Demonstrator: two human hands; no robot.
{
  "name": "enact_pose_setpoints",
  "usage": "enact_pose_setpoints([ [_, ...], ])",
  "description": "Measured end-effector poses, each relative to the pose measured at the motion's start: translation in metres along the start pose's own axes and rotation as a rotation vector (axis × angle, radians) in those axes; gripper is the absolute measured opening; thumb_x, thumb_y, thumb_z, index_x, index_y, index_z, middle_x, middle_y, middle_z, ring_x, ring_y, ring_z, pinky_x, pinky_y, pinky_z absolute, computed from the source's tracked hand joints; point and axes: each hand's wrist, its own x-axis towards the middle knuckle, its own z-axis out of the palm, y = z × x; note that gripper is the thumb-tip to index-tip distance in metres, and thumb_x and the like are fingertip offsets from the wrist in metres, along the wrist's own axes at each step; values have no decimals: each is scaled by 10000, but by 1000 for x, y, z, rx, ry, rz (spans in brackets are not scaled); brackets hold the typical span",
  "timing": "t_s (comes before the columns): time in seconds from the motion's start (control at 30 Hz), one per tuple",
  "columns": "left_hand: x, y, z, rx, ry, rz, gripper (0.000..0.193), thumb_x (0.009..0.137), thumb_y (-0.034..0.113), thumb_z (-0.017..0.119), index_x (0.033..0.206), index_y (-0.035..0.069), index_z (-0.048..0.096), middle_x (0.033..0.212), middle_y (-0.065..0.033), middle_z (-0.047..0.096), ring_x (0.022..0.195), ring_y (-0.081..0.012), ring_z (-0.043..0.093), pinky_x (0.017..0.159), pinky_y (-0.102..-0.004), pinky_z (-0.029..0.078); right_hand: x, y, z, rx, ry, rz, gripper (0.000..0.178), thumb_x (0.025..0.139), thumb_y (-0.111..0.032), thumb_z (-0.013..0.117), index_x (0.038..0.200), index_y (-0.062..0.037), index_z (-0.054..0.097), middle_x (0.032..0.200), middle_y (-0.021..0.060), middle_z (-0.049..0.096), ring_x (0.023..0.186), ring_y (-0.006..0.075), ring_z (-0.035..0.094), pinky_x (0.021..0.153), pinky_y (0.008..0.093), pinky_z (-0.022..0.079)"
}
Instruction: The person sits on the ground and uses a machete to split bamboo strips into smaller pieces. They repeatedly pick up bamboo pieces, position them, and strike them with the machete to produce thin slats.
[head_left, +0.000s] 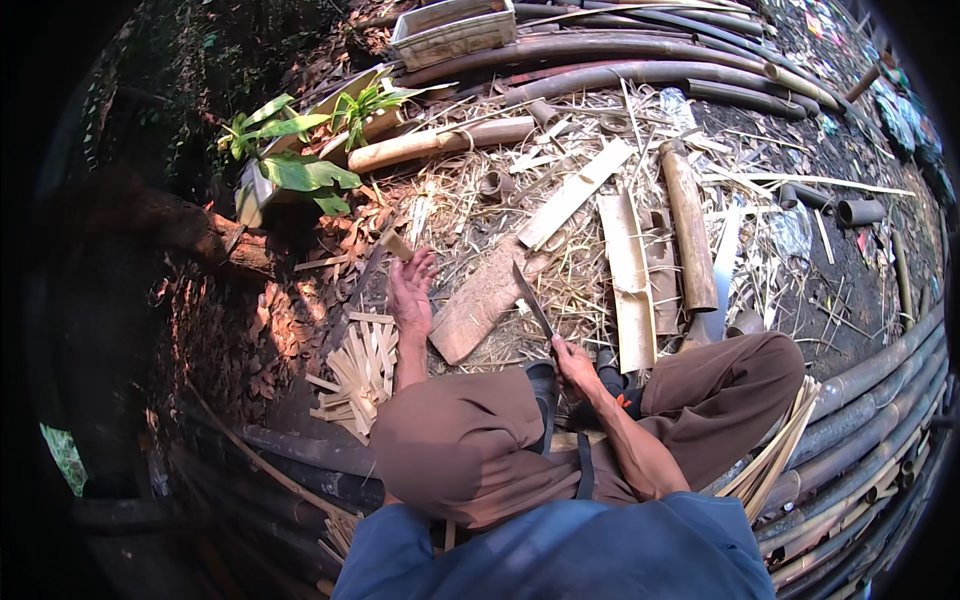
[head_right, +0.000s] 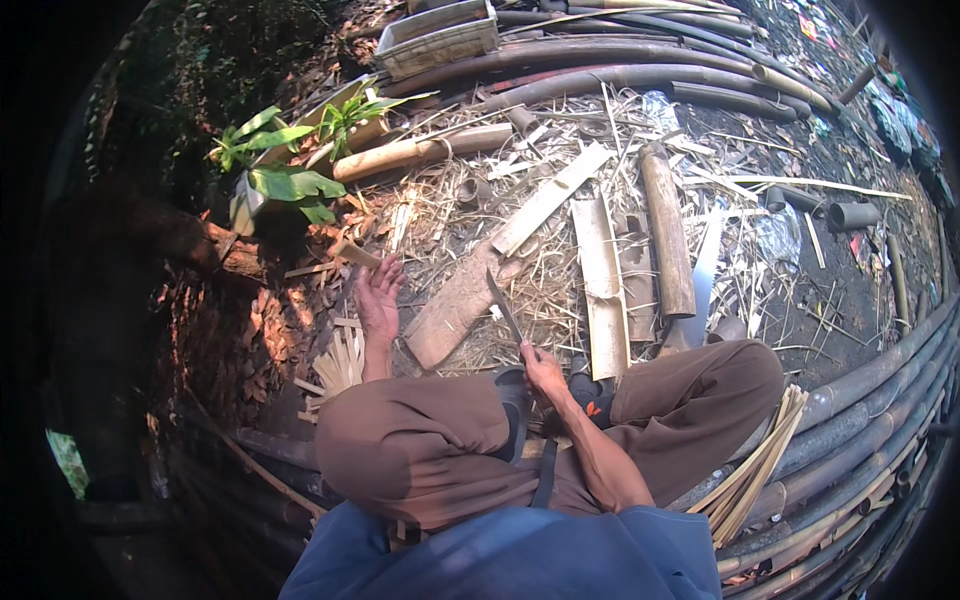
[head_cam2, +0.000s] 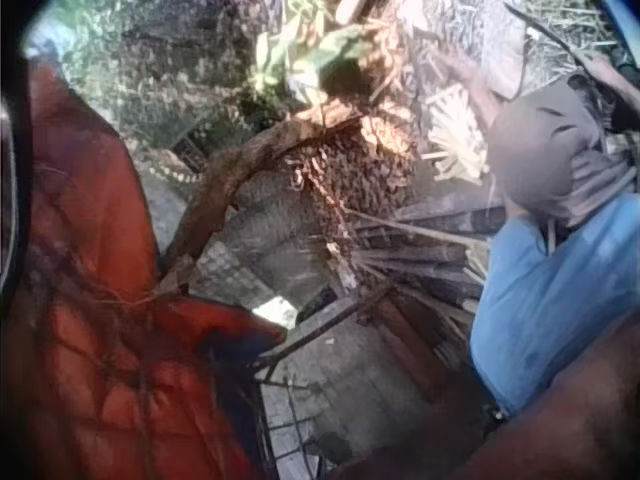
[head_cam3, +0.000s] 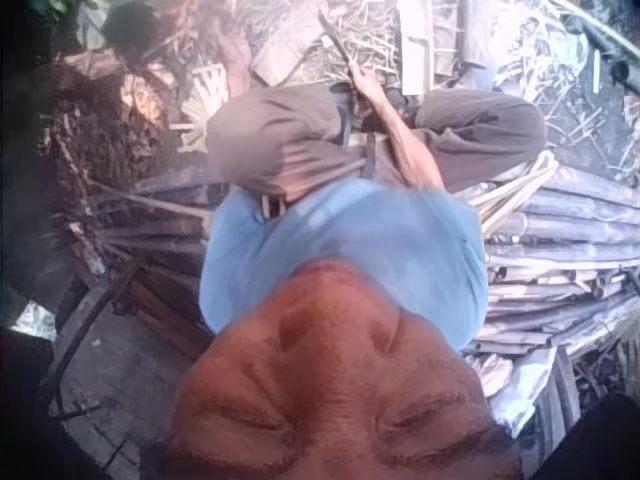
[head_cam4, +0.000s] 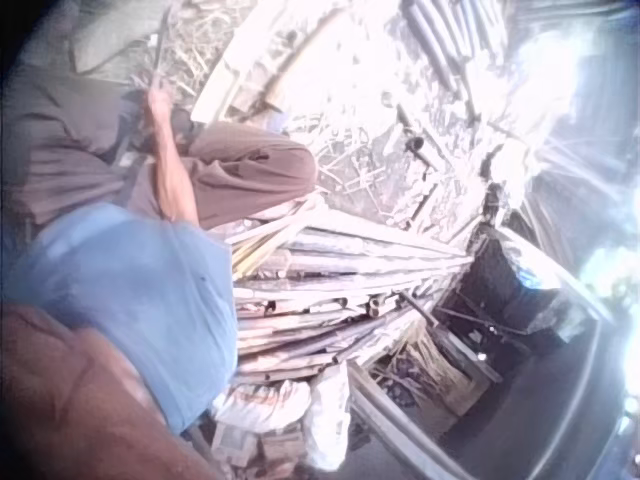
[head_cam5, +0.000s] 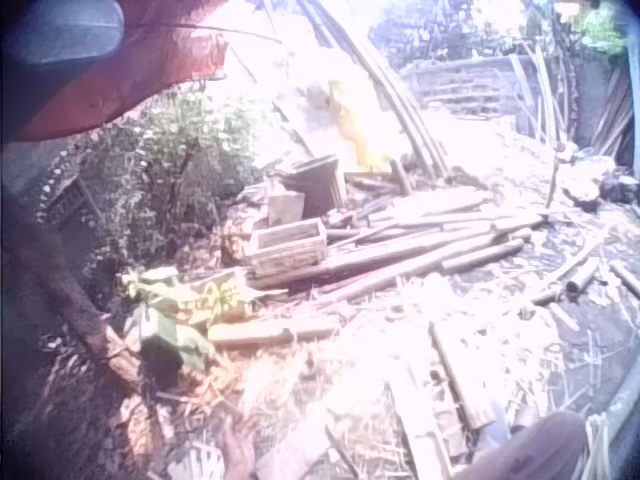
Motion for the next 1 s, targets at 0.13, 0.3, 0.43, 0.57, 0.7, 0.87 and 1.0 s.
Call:
enact_pose_setpoints([
  [0.13, -12, -14, 23, 516, -100, -6, 440, 987, 330, 552, 1258, -16, 522, 1026, -141, 702, 924, -202, 670, 794, -347, 543, -4, 1, 2, -48, 84, -98, 516, 941, -559, 520, 987, -50, 588, 567, 16, 484, 463, 131, 484, 440, 312, 420],
  [0.3, -11, -34, -21, 1416, 93, 423, 291, 968, 209, 589, 1135, -29, 581, 915, -113, 634, 879, -198, 628, 814, -305, 515, -51, -42, 21, -245, 13, -192, 467, 923, -485, 581, 1041, -36, 627, 593, 24, 525, 502, 124, 501, 484, 322, 420],
  [0.43, 17, -13, 36, 788, 59, 681, 274, 997, 206, 533, 1125, -33, 570, 990, -142, 619, 900, -176, 605, 779, -340, 505, -93, -91, 13, -328, 93, -548, 394, 896, -311, 615, 1148, -11, 575, 695, 79, 598, 641, 197, 579, 648, 337, 475],
  [0.57, 9, 4, 74, 481, -83, 503, 287, 1041, 235, 424, 1143, -12, 527, 845, -40, 586, 784, -116, 558, 713, -267, 471, -139, -148, 19, -356, 69, -603, 599, 908, -205, 570, 1456, -76, 363, 775, 105, 612, 697, 177, 586, 673, 347, 483],
  [0.7, -3, -5, 86, 128, -228, 402, 492, 1019, 476, 406, 1098, 23, 581, 783, 7, 475, 774, -104, 428, 755, -261, 345, -163, -176, 29, -304, 29, -683, 500, 1008, -305, 475, 1446, -78, 393, 708, 25, 520, 637, 104, 482, 587, 295, 424],
  [0.87, -22, -18, 111, 69, -240, 279, 491, 1023, 474, 435, 778, 63, 547, 752, -14, 499, 743, -116, 424, 739, -300, 343, -189, -194, 29, -227, -82, -624, 462, 1044, -321, 408, 1407, -35, 421, 700, 0, 459, 622, 85, 427, 564, 276, 385],
  [1.0, -37, -23, 120, -15, -293, 235, 434, 992, 433, 530, 767, 62, 545, 745, 0, 505, 719, -100, 427, 699, -267, 341, -194, -203, 33, -249, -101, -689, 452, 1047, -306, 402, 1392, -13, 422, 709, -7, 445, 620, 81, 409, 560, 269, 373],
])
